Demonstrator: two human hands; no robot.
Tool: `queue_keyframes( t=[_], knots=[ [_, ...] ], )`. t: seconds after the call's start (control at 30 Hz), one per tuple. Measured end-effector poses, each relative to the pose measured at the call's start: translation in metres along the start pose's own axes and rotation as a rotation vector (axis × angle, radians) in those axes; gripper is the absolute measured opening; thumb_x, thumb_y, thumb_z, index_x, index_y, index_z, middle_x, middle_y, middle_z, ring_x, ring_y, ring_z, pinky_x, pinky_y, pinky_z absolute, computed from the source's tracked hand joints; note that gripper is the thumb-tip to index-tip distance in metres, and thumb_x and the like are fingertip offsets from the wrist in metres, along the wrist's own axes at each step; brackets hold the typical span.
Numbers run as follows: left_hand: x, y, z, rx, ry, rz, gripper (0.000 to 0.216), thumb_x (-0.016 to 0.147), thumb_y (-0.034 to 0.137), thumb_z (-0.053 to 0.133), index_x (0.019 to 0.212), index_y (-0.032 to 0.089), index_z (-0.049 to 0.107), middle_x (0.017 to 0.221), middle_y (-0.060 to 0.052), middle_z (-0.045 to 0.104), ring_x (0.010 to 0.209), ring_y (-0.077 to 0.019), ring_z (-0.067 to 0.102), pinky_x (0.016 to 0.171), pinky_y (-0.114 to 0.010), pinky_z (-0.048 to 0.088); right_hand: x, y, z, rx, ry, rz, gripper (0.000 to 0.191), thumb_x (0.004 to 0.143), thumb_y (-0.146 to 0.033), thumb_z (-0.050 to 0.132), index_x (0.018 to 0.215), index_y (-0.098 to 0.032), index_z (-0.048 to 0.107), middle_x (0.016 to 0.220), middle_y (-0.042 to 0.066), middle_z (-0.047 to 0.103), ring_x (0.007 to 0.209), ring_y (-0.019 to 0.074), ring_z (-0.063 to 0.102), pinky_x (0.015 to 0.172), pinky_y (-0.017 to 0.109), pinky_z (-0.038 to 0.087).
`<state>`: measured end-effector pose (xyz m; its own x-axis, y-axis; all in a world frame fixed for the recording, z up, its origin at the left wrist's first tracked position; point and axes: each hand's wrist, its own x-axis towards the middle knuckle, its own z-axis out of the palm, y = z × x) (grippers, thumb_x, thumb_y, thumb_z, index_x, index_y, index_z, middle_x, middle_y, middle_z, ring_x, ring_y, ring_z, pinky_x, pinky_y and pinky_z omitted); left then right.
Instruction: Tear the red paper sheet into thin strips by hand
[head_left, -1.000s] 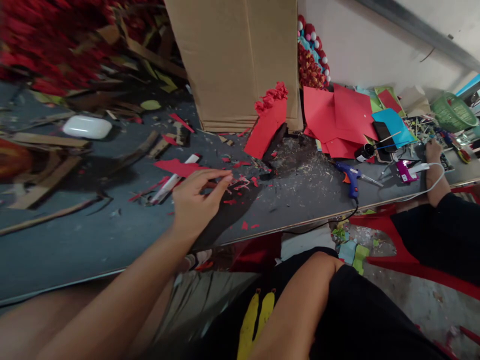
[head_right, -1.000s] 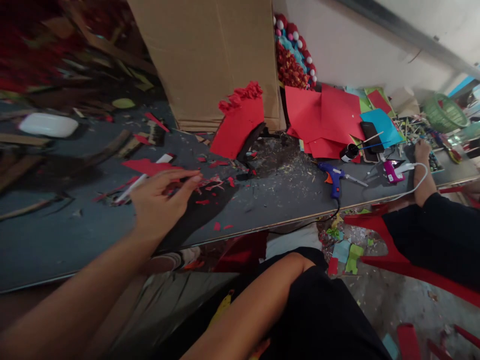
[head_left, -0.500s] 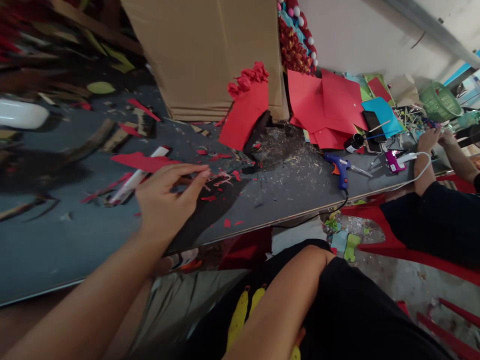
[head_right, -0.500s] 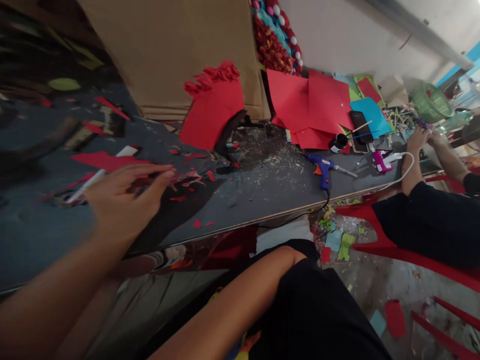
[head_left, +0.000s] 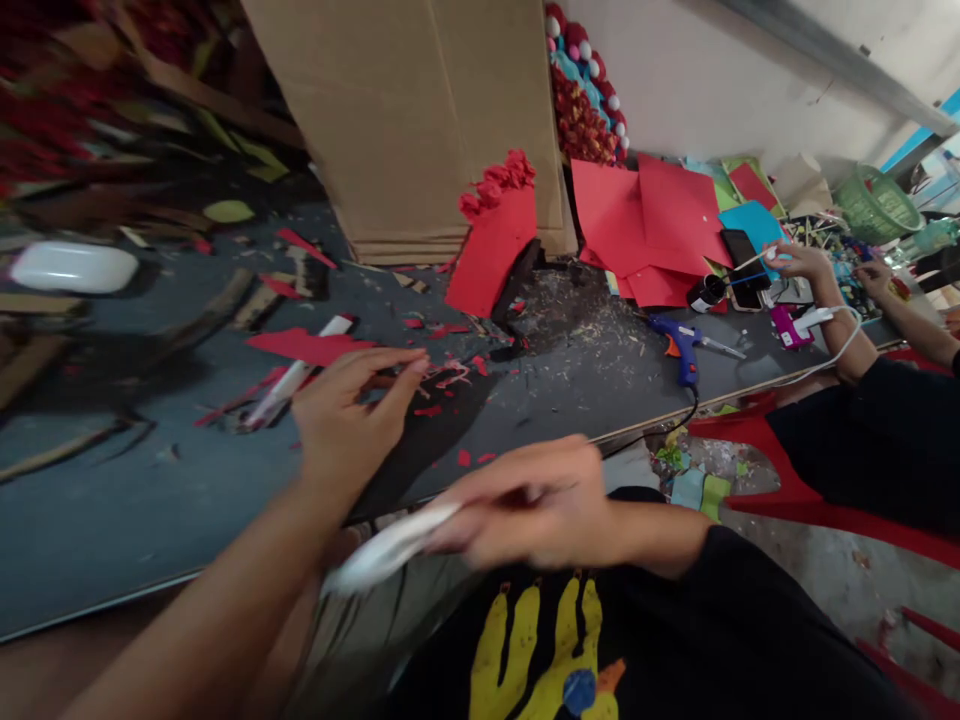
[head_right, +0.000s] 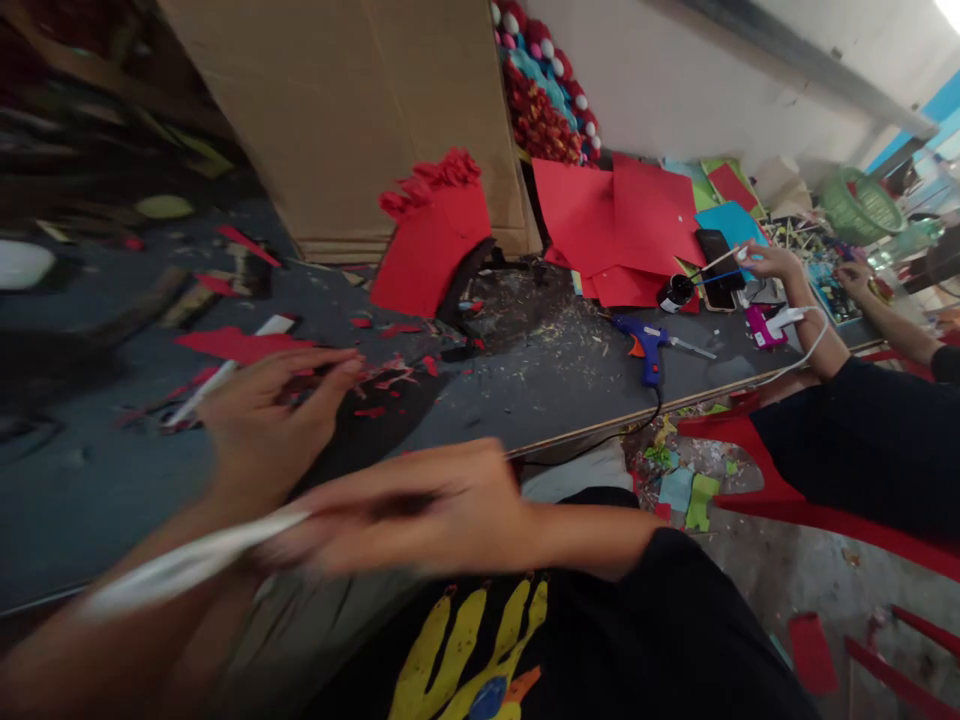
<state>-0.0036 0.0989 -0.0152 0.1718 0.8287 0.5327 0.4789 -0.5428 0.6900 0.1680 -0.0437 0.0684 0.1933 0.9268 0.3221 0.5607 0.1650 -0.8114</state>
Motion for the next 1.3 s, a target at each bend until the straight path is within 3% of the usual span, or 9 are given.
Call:
queue_keyframes(
  t=[0.07,0.23,0.33,0.43,0.6,0.8,0.97,1.1,1.3],
  knots=[
    [0.001,-0.001,0.002,-0.008,-0.002,0.026,0.023,0.086,0.038,0.061,0.082,0.017,0.072,0.080,-0.004,0.073,0.067,-0.0132,0.066,0.058,-0.024,0.054,-0.012,0.026,-0.002,-0.132,0.154,0.114,0.026,0.082,-0.050,0.053,0.074,-0.039,0.075,0.059,-0.013,0.069,0.046,0.0089,0.056,0.041,0.022,0.044],
    [0.002,-0.002,0.004,-0.026,0.000,0.069,0.021,0.087,0.035,0.062,0.083,0.017,0.072,0.081,-0.005,0.074,0.066,-0.0125,0.066,0.061,-0.023,0.054,-0.005,0.125,-0.121,-0.499,0.550,0.356,0.037,0.083,-0.045,0.051,0.092,-0.017,0.074,0.080,0.009,0.075,0.069,0.0215,0.068,0.070,0.037,0.056],
    [0.002,-0.003,0.004,-0.028,-0.005,0.087,0.020,0.087,0.034,0.061,0.082,0.017,0.072,0.081,-0.006,0.074,0.069,-0.0140,0.067,0.062,-0.023,0.054,0.010,0.167,-0.188,-0.691,0.625,0.527,0.035,0.086,-0.038,0.051,0.096,-0.011,0.072,0.084,0.013,0.074,0.077,0.0237,0.069,0.079,0.038,0.054],
    [0.002,-0.005,0.004,-0.020,-0.013,0.095,0.019,0.086,0.032,0.061,0.083,0.017,0.072,0.081,-0.006,0.074,0.069,-0.0148,0.068,0.061,-0.024,0.055,0.026,0.193,-0.219,-0.838,0.582,0.668,0.026,0.087,-0.035,0.058,0.095,-0.013,0.070,0.089,0.008,0.073,0.091,0.0229,0.068,0.091,0.043,0.050],
    [0.001,-0.009,0.004,-0.007,-0.026,0.104,0.018,0.086,0.032,0.061,0.084,0.018,0.072,0.081,-0.005,0.074,0.069,-0.0152,0.068,0.061,-0.024,0.055,0.041,0.221,-0.230,-0.968,0.485,0.789,0.029,0.091,-0.040,0.057,0.106,-0.015,0.063,0.108,0.006,0.066,0.100,0.0190,0.063,0.091,0.043,0.052],
    [0.000,-0.010,0.004,0.005,-0.023,0.107,0.018,0.086,0.033,0.060,0.083,0.019,0.071,0.080,-0.004,0.073,0.064,-0.0138,0.067,0.059,-0.024,0.055,0.042,0.222,-0.233,-1.028,0.425,0.801,0.031,0.091,-0.038,0.058,0.110,-0.014,0.062,0.105,0.007,0.067,0.098,0.0198,0.064,0.090,0.043,0.051],
    [0.000,-0.009,0.003,0.004,-0.046,0.113,0.018,0.086,0.032,0.060,0.083,0.019,0.071,0.080,-0.004,0.074,0.068,-0.0143,0.069,0.063,-0.025,0.056,0.062,0.211,-0.217,-1.049,0.392,0.708,0.031,0.093,-0.033,0.050,0.117,-0.019,0.065,0.104,0.012,0.072,0.102,0.0272,0.064,0.086,0.039,0.048],
    [0.000,-0.007,0.003,0.011,-0.056,0.098,0.022,0.087,0.036,0.059,0.081,0.019,0.071,0.079,-0.004,0.074,0.067,-0.0145,0.069,0.061,-0.028,0.057,0.093,0.214,-0.198,-1.055,0.326,0.684,0.038,0.095,-0.036,0.049,0.128,-0.019,0.055,0.105,0.010,0.070,0.101,0.0234,0.064,0.088,0.040,0.050],
    [-0.003,-0.004,0.000,0.022,-0.115,0.047,0.029,0.092,0.041,0.050,0.089,0.019,0.068,0.087,0.003,0.072,0.075,-0.0136,0.070,0.064,-0.033,0.056,0.125,0.219,-0.196,-1.089,0.216,0.775,0.032,0.092,-0.037,0.056,0.116,-0.016,0.059,0.118,0.009,0.062,0.103,0.0199,0.062,0.089,0.041,0.054]
  ],
)
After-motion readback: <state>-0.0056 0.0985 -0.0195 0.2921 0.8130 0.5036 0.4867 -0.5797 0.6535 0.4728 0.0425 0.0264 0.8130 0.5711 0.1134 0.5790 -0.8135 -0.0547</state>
